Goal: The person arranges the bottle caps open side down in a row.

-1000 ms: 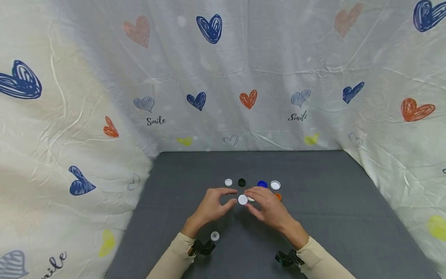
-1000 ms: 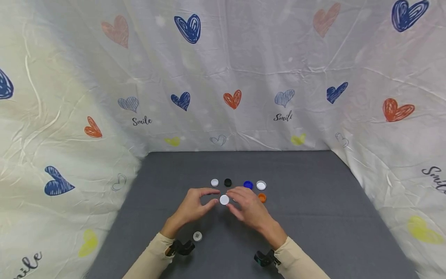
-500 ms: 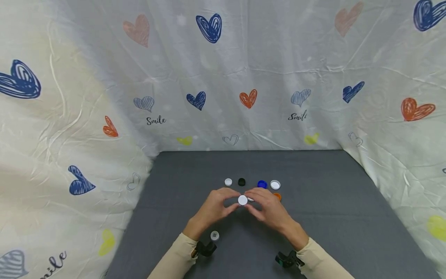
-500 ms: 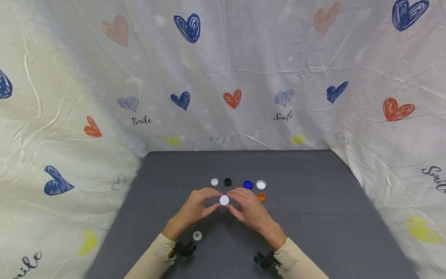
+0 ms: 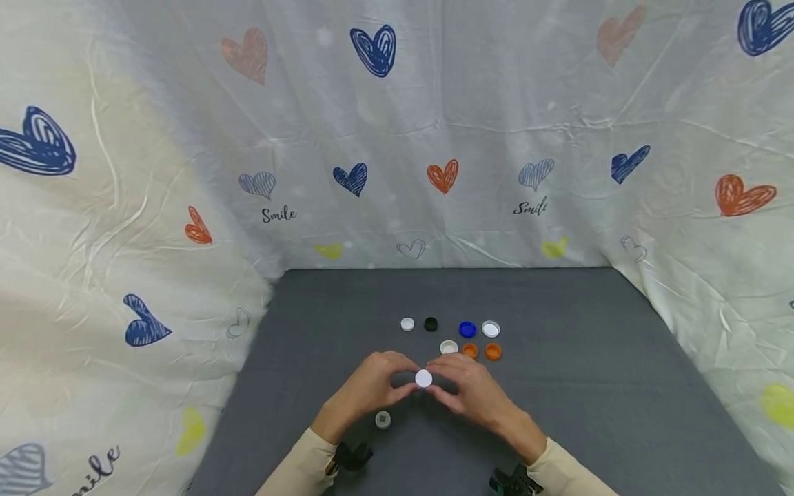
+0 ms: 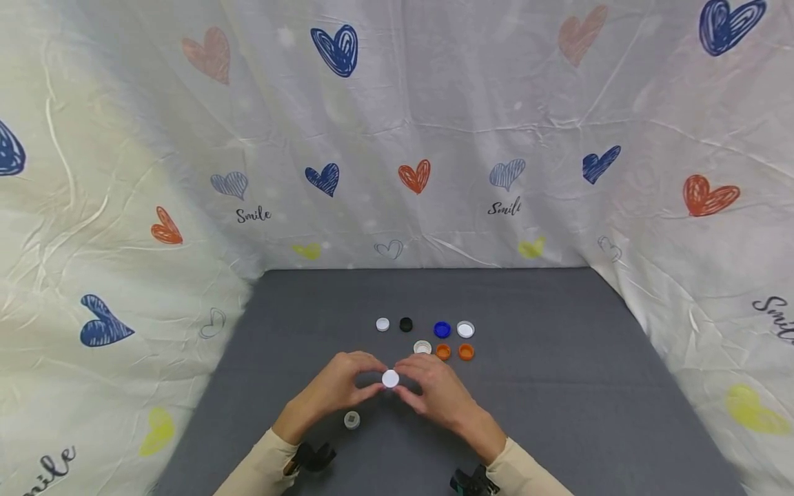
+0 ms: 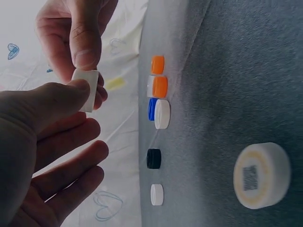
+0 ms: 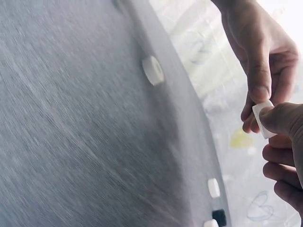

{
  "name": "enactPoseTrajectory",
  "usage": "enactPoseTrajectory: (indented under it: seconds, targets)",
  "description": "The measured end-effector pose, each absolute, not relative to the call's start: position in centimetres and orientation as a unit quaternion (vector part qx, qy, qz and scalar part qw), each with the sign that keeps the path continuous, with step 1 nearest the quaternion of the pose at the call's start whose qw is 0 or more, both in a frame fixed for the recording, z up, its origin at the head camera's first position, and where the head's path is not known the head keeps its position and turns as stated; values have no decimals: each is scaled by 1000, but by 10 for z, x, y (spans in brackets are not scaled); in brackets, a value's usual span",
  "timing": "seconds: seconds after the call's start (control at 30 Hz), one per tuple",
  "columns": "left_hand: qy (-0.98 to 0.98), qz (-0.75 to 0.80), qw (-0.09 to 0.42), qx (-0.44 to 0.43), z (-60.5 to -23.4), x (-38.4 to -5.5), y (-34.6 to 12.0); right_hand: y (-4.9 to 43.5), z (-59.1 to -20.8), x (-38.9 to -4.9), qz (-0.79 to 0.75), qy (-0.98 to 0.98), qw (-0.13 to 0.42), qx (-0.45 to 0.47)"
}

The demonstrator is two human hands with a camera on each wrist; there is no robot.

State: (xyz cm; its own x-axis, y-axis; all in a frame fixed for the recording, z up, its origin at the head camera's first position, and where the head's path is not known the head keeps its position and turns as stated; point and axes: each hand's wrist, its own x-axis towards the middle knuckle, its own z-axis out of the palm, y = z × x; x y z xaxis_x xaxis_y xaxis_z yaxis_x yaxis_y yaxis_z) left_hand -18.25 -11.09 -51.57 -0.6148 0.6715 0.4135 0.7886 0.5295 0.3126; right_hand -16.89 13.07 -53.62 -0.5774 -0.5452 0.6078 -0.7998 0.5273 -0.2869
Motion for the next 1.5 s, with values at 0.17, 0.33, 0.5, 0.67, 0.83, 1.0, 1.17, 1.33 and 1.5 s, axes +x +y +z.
enactPoseTrajectory:
  seconds: [0.17, 0.33, 0.5, 0.67, 0.83, 1.0, 1.17, 1.33, 1.5]
  targets:
    - [-878, -222, 105, -412, -517, -173, -116, 124, -539, -162, 283, -846, 215, 398]
    - [-879, -216, 90, -416, -521, -163, -122, 118, -548, -155, 279, -839, 216, 415]
    - [-878, -197, 88, -428, -530, -153, -124, 114, -559, -146, 276, -839, 204, 423]
    - [-882, -169, 78, -432, -540, -145, -123, 113, -568, -137, 276, -841, 182, 428]
    - [-886, -156, 60, -433, -545, -140, -122, 112, -575, -130, 281, -847, 161, 422]
    - [-884, -137, 52, -443, -547, -138, -123, 111, -582, -125, 279, -855, 145, 413]
    - [-881, -104, 51, -459, -551, -137, -123, 108, -585, -121, 280, -861, 128, 406]
    - [-881, -80, 58, -462, -554, -137, -121, 106, -587, -119, 273, -867, 114, 402]
    - [-879, -63, 68, -468, -554, -135, -121, 105, -588, -117, 268, -869, 108, 401]
